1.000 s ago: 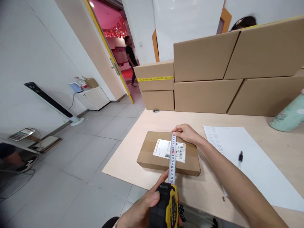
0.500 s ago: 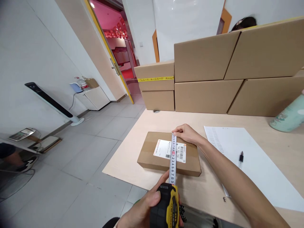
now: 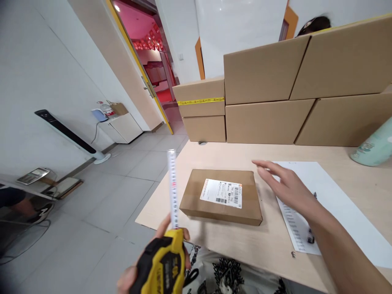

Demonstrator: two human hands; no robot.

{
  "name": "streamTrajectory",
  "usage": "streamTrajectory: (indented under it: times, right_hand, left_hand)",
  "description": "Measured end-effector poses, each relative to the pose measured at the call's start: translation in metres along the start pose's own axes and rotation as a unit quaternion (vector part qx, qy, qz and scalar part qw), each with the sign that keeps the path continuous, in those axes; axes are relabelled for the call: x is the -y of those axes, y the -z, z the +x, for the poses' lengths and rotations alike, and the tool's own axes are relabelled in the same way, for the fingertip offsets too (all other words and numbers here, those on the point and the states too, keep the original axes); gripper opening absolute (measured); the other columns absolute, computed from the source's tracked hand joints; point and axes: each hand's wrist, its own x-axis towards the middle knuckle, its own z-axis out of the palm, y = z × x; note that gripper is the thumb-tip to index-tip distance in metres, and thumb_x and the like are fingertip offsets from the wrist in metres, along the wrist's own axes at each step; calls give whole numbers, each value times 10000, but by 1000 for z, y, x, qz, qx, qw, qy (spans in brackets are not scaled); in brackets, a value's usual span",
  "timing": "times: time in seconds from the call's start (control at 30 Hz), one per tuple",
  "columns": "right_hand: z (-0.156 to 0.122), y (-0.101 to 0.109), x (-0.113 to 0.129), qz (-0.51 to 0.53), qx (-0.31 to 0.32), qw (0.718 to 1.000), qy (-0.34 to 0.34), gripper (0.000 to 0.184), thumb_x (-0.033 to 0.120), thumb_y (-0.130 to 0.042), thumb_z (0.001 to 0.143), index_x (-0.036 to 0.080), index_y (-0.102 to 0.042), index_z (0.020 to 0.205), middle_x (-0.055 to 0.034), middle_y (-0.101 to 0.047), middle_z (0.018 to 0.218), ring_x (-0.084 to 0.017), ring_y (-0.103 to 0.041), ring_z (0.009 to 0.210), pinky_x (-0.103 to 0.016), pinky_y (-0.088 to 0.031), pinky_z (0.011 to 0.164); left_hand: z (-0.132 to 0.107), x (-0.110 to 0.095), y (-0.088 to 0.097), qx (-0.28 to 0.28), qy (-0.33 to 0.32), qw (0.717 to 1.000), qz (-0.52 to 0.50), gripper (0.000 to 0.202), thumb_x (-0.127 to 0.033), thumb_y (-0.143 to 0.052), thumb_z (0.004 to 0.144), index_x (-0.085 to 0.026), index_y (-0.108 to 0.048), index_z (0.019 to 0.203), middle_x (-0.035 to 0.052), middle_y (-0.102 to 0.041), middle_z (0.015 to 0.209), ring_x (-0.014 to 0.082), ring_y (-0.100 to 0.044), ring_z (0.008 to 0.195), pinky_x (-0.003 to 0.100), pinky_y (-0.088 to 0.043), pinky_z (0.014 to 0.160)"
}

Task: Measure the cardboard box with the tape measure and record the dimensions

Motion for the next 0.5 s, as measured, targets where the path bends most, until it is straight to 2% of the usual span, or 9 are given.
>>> streamTrajectory:
  times: [0.07,0.13,0.2,0.27,0.37,0.43,0.5]
  right_hand:
    - [-40,-2,-27,-38,-27,998,-34,406,575,-474,885,378,-649,1195,-51,-624,1320,-343,-535,1246,-512,-461,992]
    - [-74,-18,-53,-46,-30,997,-46,427,575,-487,872,363,-640,1209,-64,-608,1341,-348,-505,1276,-554,-430,1031]
    - [-99,-40,-67,-44,-11,998,-34,529,573,-515,851,322,-578,1313,-82,-523,1433,-358,-411,1353,-582,-357,1091]
    - [-113,-61,-65,-26,4,999,-30,611,573,-522,844,299,-503,1390,-93,-447,1494,-359,-355,1389,-583,-325,1112]
    - [-119,-77,-45,24,18,998,-52,639,552,-496,875,301,-395,1454,-101,-420,1509,-335,-408,1361,-526,-418,1061]
    - [-117,-75,-32,31,11,997,-76,631,550,-512,873,291,-408,1439,-113,-467,1468,-339,-470,1312,-493,-482,1002]
    - [-108,-66,-23,8,-16,996,-85,670,578,-570,827,280,-440,1412,-124,-514,1417,-366,-501,1275,-507,-497,974]
  left_hand:
    - [-6,-7,14,-35,-53,998,7,969,-533,-728,632,-372,-292,1482,80,-403,1476,323,-632,931,408,-526,699]
    - [-4,-7,28,-78,-76,994,14,865,-489,-714,684,-411,-333,1456,29,-244,1580,320,-637,969,429,-534,755]
    - [3,-2,38,-113,-71,991,21,796,-480,-694,723,-430,-353,1440,19,-226,1589,341,-633,1020,460,-530,800]
    - [13,5,45,-122,-52,991,24,787,-482,-683,741,-424,-339,1447,51,-334,1536,376,-622,1055,488,-532,801]
    - [26,5,45,-101,-33,994,34,859,-452,-700,737,-399,-274,1480,97,-462,1432,405,-621,1056,506,-541,790]
    - [31,-6,41,-74,-32,996,45,885,-434,-708,729,-400,-255,1488,98,-400,1487,402,-624,1047,509,-554,777]
    - [35,-25,32,-35,-43,997,53,879,-441,-705,721,-409,-267,1483,74,-265,1570,403,-618,1051,522,-568,753]
